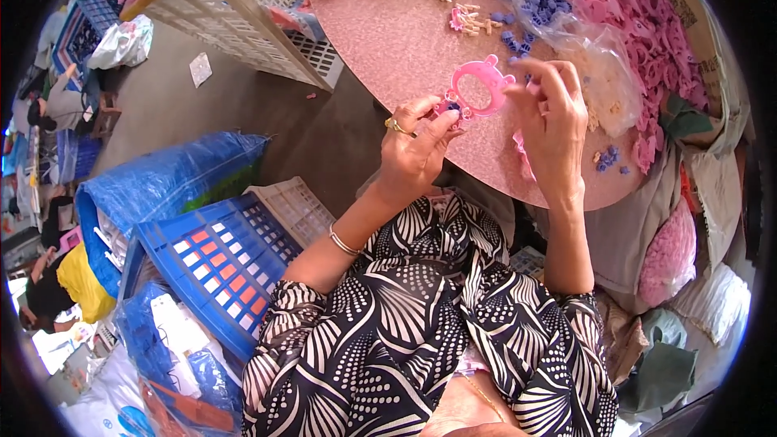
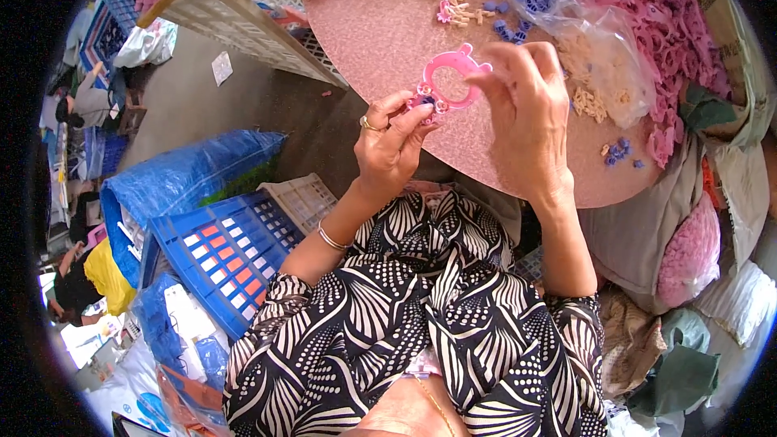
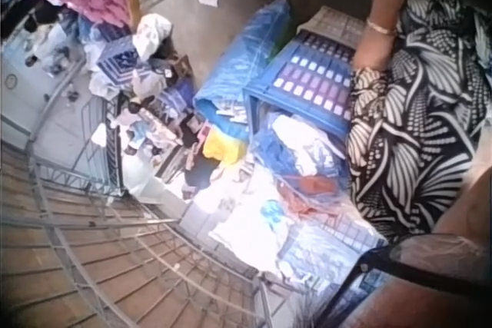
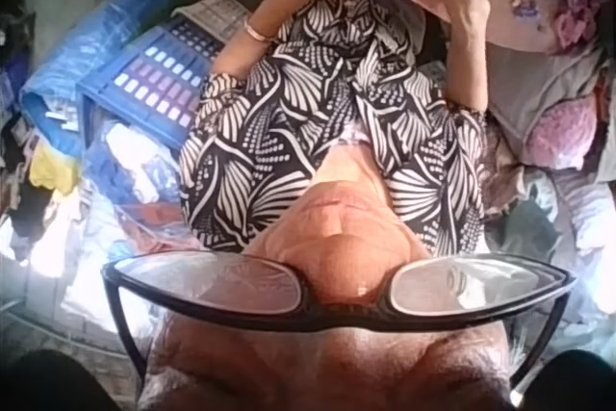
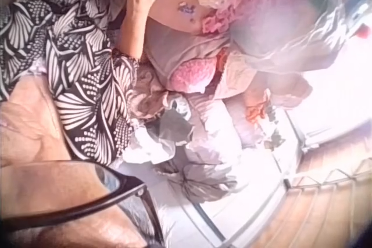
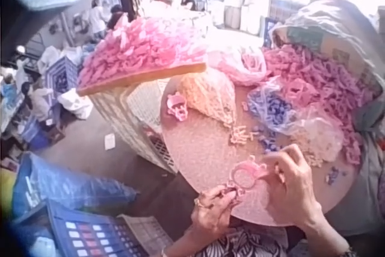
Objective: Assembling small plastic toy parts at a workshop table.
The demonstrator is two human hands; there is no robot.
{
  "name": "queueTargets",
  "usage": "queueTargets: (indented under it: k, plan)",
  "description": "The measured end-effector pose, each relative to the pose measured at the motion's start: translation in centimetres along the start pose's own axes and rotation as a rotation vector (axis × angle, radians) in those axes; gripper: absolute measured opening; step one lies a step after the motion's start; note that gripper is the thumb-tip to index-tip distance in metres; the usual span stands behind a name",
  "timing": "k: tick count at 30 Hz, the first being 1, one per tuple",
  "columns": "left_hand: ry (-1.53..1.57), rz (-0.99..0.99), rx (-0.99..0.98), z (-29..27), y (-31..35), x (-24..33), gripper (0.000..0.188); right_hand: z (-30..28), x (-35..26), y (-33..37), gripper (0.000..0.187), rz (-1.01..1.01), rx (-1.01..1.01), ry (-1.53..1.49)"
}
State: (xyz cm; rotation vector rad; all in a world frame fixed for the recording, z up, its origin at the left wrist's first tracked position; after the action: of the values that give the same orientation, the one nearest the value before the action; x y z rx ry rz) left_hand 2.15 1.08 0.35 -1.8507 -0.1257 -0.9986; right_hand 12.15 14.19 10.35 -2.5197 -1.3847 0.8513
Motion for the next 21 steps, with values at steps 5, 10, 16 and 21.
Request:
queueTargets:
  k: [5,10,16,21]
  plan:
    - [-0.039,0.13,-0.131,0.1,-0.2,0.1,0.051,2.3,1.2,0.9,0.025,0.352,-0.181,-0.202]
    - [-0.172,0.201,-0.206,-0.3,-0.3,1.4,0.053,2.0,1.5,0.8,0.026,0.402,-0.039,-0.144]
    - [-0.277,0.319,-0.337,-0.1,-1.3,1.7,0.043,1.9,0.5,0.8,0.022,0.313,-0.005,-0.069]
    - [-0.278,0.252,-0.275,0.1,0.1,2.0,0.029,3.1,0.0,1.8,0.019,0.309,-0.078,-0.117]
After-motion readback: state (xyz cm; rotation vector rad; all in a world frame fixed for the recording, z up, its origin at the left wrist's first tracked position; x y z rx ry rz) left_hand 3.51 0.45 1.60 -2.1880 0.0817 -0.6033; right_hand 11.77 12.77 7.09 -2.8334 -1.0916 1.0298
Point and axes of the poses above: each hand's wrist, its own y-axis away from the middle knuckle, its own z-axis out of the palm, x = y × z, the point moved 2 cm from there along -y, towards the middle knuckle, and after that the axes turned 10 degrees about y, right-handed, at the moved point
